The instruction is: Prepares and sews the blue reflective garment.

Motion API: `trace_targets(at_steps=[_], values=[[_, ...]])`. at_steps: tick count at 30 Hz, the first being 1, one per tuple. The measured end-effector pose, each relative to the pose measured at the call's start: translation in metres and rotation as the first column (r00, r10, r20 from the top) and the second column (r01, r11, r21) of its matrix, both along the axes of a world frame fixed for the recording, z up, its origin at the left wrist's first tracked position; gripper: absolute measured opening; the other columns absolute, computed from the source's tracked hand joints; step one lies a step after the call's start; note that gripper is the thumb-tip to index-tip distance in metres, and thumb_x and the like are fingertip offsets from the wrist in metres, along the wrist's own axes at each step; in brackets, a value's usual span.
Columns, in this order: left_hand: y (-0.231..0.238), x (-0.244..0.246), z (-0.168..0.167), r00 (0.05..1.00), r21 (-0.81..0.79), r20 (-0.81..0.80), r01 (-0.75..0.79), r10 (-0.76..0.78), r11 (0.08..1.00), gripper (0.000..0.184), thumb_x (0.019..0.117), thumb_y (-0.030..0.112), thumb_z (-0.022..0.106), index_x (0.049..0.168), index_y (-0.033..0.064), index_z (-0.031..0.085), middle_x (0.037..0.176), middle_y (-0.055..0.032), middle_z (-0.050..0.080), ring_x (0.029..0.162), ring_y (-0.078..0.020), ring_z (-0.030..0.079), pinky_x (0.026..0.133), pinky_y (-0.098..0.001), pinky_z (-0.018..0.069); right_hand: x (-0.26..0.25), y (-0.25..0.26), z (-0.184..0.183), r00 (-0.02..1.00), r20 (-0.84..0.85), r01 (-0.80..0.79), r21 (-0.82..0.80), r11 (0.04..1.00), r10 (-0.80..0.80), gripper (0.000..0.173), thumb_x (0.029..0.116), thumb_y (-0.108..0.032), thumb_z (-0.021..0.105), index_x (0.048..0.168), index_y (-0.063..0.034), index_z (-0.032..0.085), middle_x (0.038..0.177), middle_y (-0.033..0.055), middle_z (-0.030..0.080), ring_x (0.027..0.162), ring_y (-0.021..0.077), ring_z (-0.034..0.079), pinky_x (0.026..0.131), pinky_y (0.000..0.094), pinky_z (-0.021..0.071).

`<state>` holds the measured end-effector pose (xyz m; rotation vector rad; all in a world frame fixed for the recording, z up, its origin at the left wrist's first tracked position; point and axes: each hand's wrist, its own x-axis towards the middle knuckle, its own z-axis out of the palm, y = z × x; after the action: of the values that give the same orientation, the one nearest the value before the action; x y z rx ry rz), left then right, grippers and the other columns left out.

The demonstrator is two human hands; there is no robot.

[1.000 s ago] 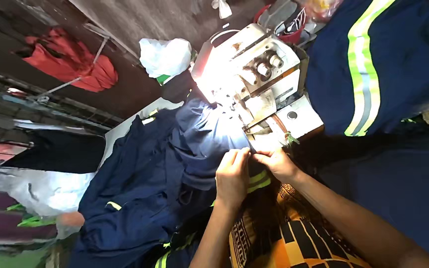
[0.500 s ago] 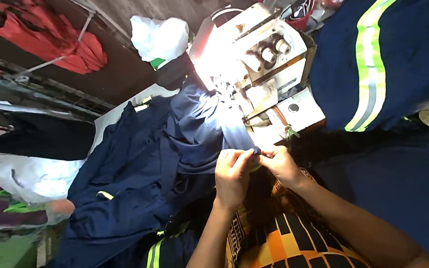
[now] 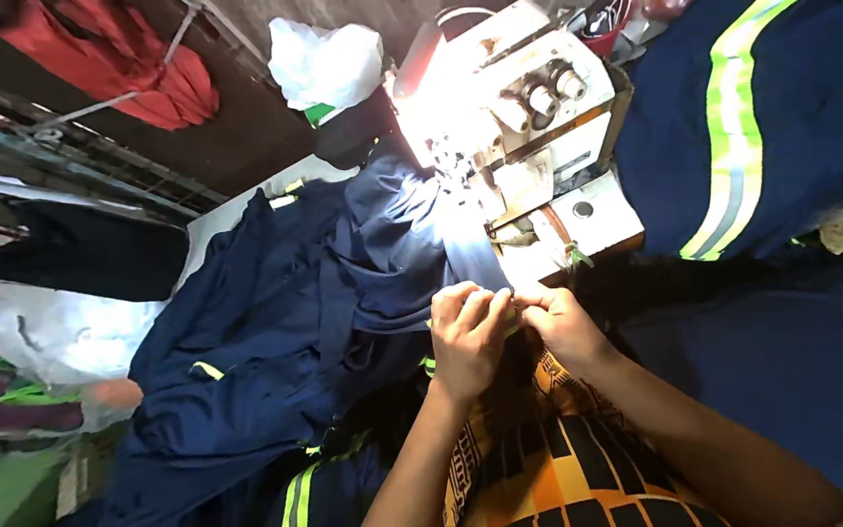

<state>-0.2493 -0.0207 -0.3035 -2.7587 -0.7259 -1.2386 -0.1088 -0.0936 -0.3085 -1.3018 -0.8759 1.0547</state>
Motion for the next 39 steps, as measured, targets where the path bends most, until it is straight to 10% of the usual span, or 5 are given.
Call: trace_targets(at_steps=[10,18,30,36,39], values=[[0.026,-0.001,-0.031,0.999,0.101,-0.008,0.04,-0.04,0.994,0.05,0.0998,0.053,0.057,0.137,0.0201,0.05,0.144,-0.0035,0.052,0.143,-0.0241,0.037,0.121,-0.0466,0.0202,0.011,0.035,-0.025,0.905,0.322,0.045,0.58,0.814,-0.28,0.013,0.0861,-0.001,0.069,0.09,-0.0061,0.081,0.088,0.0031,0.074,0.086,0.0024,0.067,0.082,0.0184,0.0551],[0.072,-0.002,0.024,0.938,0.009,-0.256,-0.241,0.235,0.97,0.039,0.0873,-0.002,0.059,0.121,0.0086,0.075,0.129,-0.0167,0.069,0.14,-0.0499,0.045,0.111,-0.0824,0.0164,0.018,0.09,-0.015,0.867,0.311,0.195,0.506,0.84,-0.389,0.018,0.0785,0.004,0.075,0.091,-0.0067,0.08,0.098,0.007,0.065,0.095,0.0102,0.061,0.084,0.0241,0.0518],[0.16,0.029,0.078,0.668,-0.17,-0.665,-0.571,0.334,0.803,0.043,0.1034,0.022,0.056,0.134,-0.0077,0.058,0.142,-0.0308,0.054,0.132,-0.0477,0.052,0.111,-0.0635,0.0349,0.013,0.074,-0.013,0.591,0.616,0.15,0.551,0.821,-0.521,0.024,0.0954,-0.022,0.067,0.115,-0.0131,0.078,0.106,0.012,0.063,0.098,0.0227,0.06,0.086,0.0356,0.0527],[0.031,0.01,0.096,0.644,-0.441,-0.747,-0.666,0.166,0.601,0.023,0.0951,0.014,0.061,0.108,-0.0008,0.073,0.105,-0.0251,0.07,0.104,-0.043,0.067,0.087,-0.0617,0.0517,-0.009,0.001,-0.03,0.992,-0.115,0.052,0.023,0.998,-0.049,0.026,0.1028,-0.008,0.052,0.119,0.0055,0.066,0.109,0.0092,0.071,0.094,0.0113,0.071,0.085,0.0275,0.0609],[-0.006,0.076,0.055,0.837,-0.613,-0.51,-0.19,-0.2,0.766,0.03,0.0941,0.006,0.059,0.122,0.0068,0.072,0.12,-0.0175,0.07,0.119,-0.036,0.063,0.098,-0.0534,0.0509,-0.011,-0.005,-0.031,0.715,-0.672,0.049,-0.229,0.972,-0.194,0.031,0.1103,-0.015,0.028,0.108,-0.0089,0.058,0.087,0.0009,0.068,0.079,0.0092,0.067,0.072,0.0292,0.0584]])
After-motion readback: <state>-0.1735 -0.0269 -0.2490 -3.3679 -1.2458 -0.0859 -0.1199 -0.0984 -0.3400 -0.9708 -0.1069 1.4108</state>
